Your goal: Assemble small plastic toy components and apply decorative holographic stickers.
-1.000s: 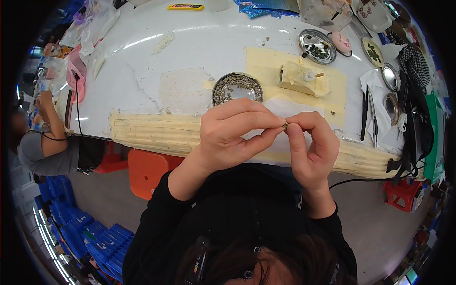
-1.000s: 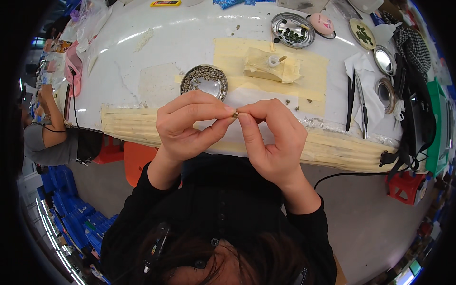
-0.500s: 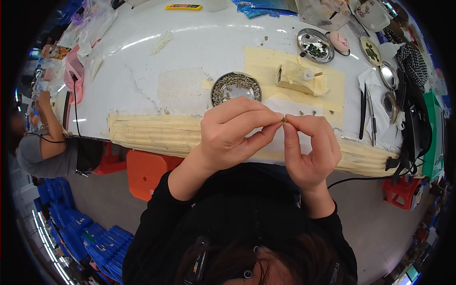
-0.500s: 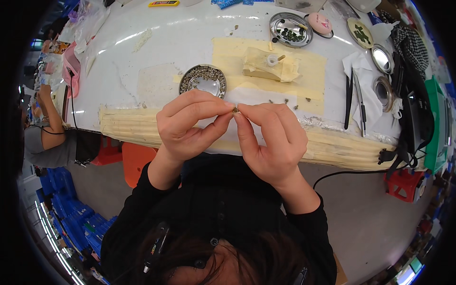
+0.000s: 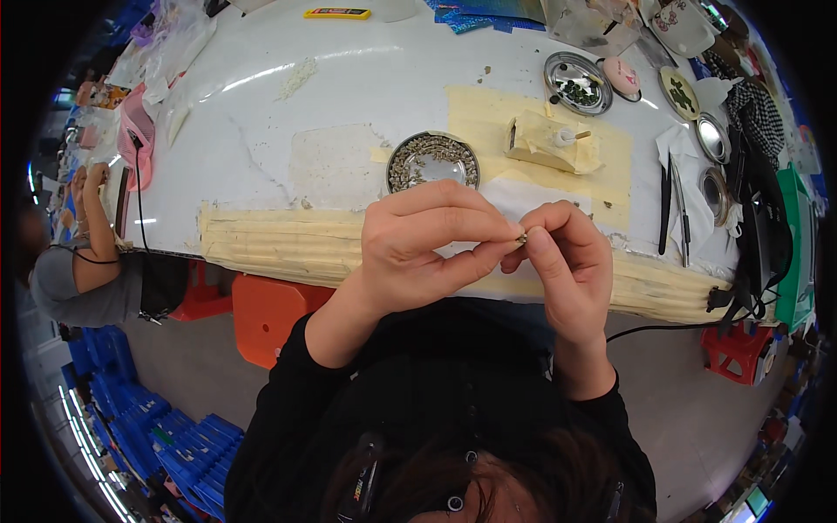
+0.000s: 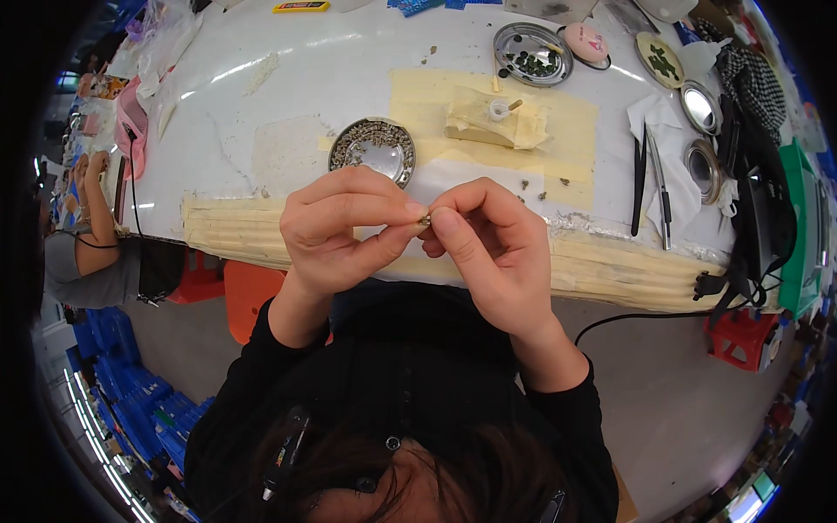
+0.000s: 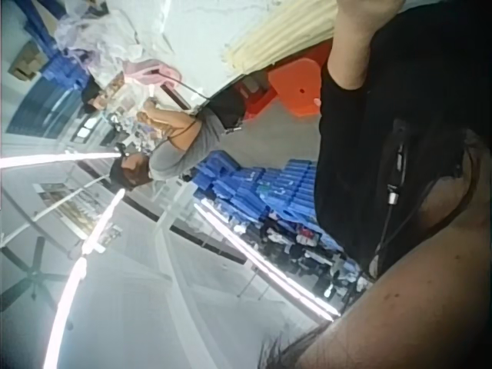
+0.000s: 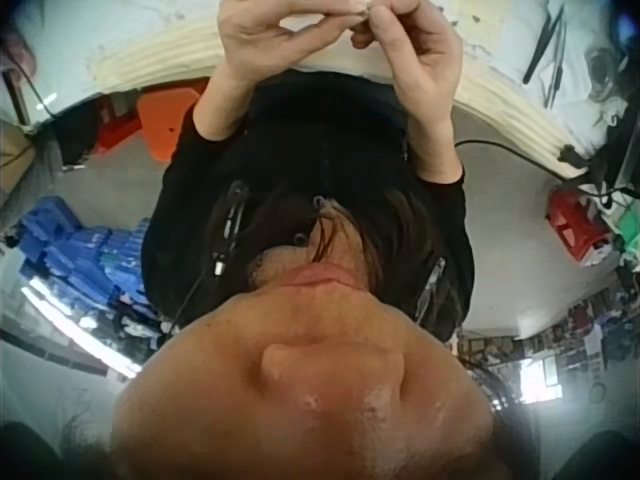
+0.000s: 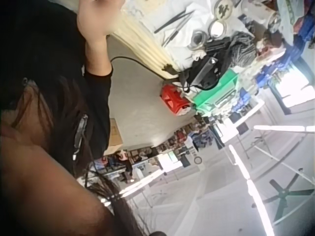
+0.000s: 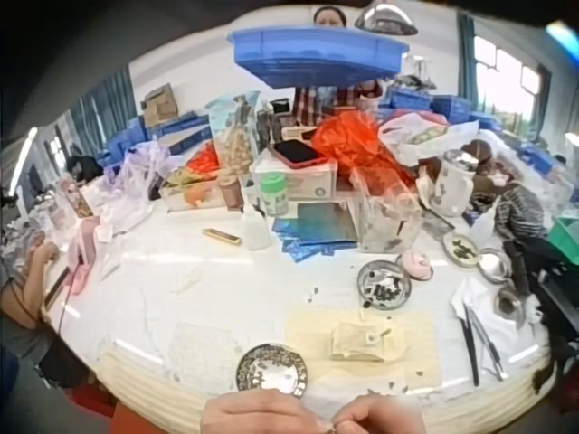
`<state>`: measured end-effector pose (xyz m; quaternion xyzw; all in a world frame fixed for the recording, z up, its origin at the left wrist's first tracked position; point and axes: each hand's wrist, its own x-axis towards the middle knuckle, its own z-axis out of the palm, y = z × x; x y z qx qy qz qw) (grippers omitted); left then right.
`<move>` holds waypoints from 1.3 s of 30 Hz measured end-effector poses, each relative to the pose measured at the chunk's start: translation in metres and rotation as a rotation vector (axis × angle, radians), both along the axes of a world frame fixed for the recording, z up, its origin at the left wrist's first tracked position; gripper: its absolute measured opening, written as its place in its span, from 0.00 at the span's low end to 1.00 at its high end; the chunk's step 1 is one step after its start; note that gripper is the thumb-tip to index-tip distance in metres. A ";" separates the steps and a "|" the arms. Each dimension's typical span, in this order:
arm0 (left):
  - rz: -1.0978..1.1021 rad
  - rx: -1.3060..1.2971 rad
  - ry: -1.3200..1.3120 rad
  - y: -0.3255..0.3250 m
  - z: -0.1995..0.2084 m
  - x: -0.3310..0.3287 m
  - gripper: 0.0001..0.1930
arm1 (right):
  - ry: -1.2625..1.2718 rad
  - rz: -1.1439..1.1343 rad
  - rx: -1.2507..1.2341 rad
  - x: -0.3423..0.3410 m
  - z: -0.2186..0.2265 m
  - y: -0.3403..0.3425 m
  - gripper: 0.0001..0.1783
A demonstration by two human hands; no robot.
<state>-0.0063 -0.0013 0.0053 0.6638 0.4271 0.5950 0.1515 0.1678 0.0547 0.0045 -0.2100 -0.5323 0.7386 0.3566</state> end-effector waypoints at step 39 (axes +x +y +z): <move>0.137 -0.132 0.044 -0.009 0.016 0.012 0.07 | -0.453 -0.268 0.701 0.009 0.010 0.004 0.03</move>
